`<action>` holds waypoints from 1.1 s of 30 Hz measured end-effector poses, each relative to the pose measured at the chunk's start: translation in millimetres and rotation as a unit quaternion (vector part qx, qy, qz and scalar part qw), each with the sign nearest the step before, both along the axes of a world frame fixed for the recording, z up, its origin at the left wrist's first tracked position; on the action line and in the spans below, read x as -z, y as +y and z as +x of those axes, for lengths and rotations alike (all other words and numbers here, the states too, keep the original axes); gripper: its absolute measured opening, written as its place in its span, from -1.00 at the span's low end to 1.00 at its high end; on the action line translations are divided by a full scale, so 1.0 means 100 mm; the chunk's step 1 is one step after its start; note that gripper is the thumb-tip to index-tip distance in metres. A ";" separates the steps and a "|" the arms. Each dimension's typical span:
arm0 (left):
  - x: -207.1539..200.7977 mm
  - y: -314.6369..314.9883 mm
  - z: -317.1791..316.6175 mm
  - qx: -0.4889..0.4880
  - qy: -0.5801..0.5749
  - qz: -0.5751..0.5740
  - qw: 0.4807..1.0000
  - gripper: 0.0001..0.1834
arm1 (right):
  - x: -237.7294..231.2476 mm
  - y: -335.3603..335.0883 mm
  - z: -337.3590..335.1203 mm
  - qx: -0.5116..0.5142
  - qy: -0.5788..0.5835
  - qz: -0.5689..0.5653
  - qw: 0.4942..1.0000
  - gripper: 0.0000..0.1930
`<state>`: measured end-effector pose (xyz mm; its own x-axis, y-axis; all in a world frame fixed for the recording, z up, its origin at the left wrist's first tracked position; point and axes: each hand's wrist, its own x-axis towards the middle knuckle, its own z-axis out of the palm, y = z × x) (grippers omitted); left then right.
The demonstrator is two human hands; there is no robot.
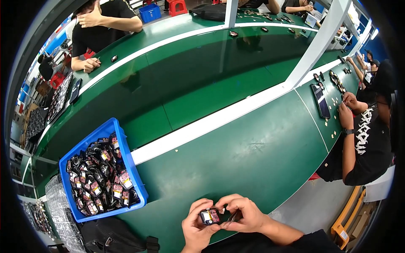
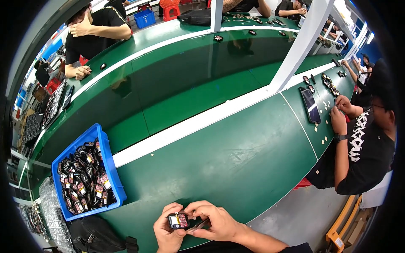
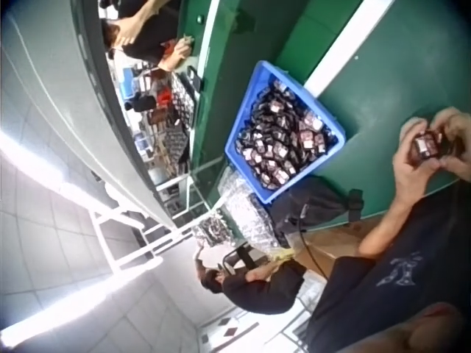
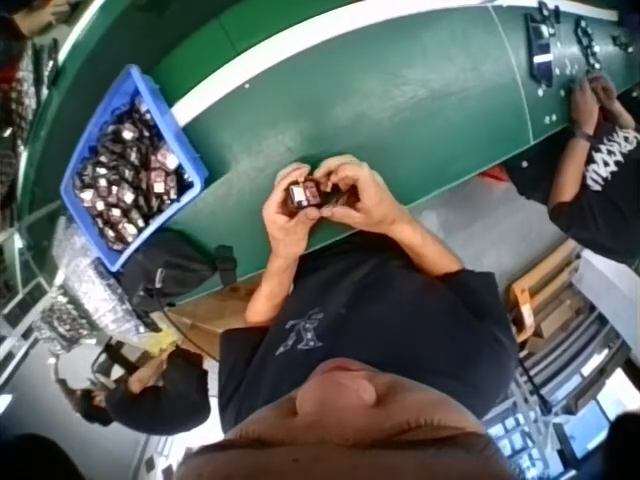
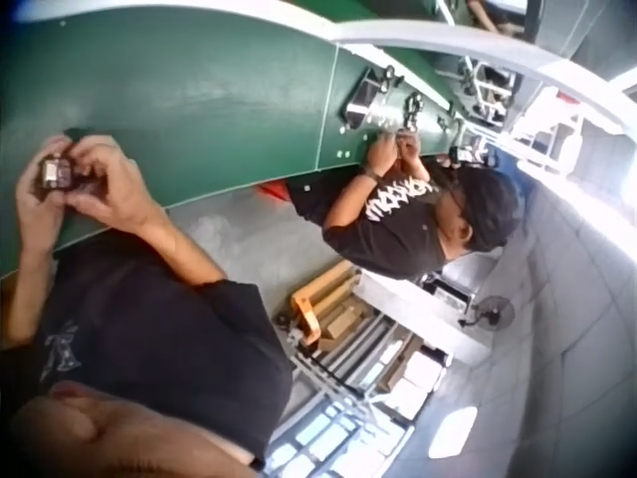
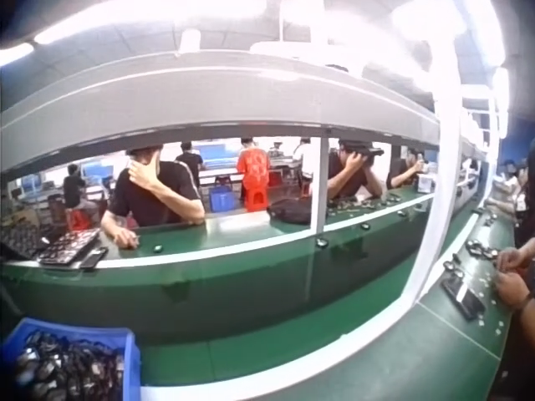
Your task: The person is assembling electronic components, specifically placing small parts into a circuit board casing using tweezers.
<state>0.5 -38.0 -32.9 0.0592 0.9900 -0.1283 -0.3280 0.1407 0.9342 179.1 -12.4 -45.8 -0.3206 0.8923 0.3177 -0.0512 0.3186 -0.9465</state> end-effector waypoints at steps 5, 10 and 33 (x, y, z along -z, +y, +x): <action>0.16 -0.02 -0.05 -0.040 -0.131 -0.007 0.991 -0.21 | -0.13 -0.02 0.03 0.066 -0.162 0.013 0.985 -0.55; 0.15 0.02 -0.05 -0.050 -0.125 0.010 0.991 -0.36 | -0.18 0.02 -0.07 0.115 -0.241 0.107 0.958 -0.68; 0.08 0.04 -0.04 -0.048 -0.166 0.003 0.985 -0.40 | -0.17 0.04 -0.10 0.165 -0.275 0.172 0.931 -0.75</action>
